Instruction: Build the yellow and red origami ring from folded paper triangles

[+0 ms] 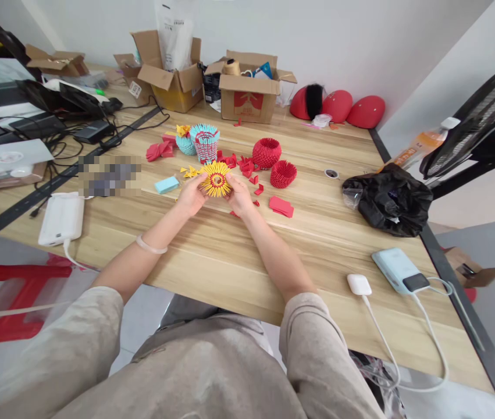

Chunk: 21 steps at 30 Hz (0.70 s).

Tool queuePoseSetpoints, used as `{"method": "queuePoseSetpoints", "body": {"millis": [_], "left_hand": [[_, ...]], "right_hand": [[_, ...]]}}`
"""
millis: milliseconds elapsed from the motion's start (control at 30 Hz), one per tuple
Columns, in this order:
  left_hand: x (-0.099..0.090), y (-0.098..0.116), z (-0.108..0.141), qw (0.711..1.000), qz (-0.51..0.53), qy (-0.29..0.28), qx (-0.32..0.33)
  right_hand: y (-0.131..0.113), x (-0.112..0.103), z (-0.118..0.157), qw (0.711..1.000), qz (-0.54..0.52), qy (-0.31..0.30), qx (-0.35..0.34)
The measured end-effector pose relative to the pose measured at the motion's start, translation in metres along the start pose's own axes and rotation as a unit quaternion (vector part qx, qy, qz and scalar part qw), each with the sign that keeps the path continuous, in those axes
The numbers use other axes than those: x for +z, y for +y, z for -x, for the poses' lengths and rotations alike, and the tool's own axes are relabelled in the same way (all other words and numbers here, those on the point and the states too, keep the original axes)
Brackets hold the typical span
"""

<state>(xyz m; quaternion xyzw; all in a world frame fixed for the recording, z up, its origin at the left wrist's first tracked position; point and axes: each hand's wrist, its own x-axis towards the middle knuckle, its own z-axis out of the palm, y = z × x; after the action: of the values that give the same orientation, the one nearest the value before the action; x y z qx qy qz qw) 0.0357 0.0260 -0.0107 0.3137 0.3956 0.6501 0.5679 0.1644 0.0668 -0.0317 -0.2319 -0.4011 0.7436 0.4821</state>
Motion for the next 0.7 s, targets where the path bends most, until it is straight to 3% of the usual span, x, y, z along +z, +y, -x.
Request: {"method": "queuePoseSetpoints", "body": {"millis": [100,233,400,567,700], "left_hand": [[0.001,0.0,0.003,0.998,-0.049,-0.016,0.047],[-0.002,0.0,0.002,0.991,-0.099,0.003,0.091],[-0.009,0.002,-0.001,0.966,-0.22,-0.008,0.136],[-0.013,0.001,0.0,0.919,-0.333,0.055,0.202],[-0.012,-0.002,0.003,0.917,-0.341,0.054,0.201]], "right_hand": [[0.001,0.0,0.0,0.999,0.023,0.014,-0.018],[0.001,0.001,0.002,0.998,0.051,0.002,-0.04],[0.003,0.0,0.001,0.994,0.085,0.031,-0.063],[0.007,0.001,0.004,0.979,0.16,0.087,-0.087],[0.006,0.005,0.009,0.963,0.214,0.089,-0.135]]}}
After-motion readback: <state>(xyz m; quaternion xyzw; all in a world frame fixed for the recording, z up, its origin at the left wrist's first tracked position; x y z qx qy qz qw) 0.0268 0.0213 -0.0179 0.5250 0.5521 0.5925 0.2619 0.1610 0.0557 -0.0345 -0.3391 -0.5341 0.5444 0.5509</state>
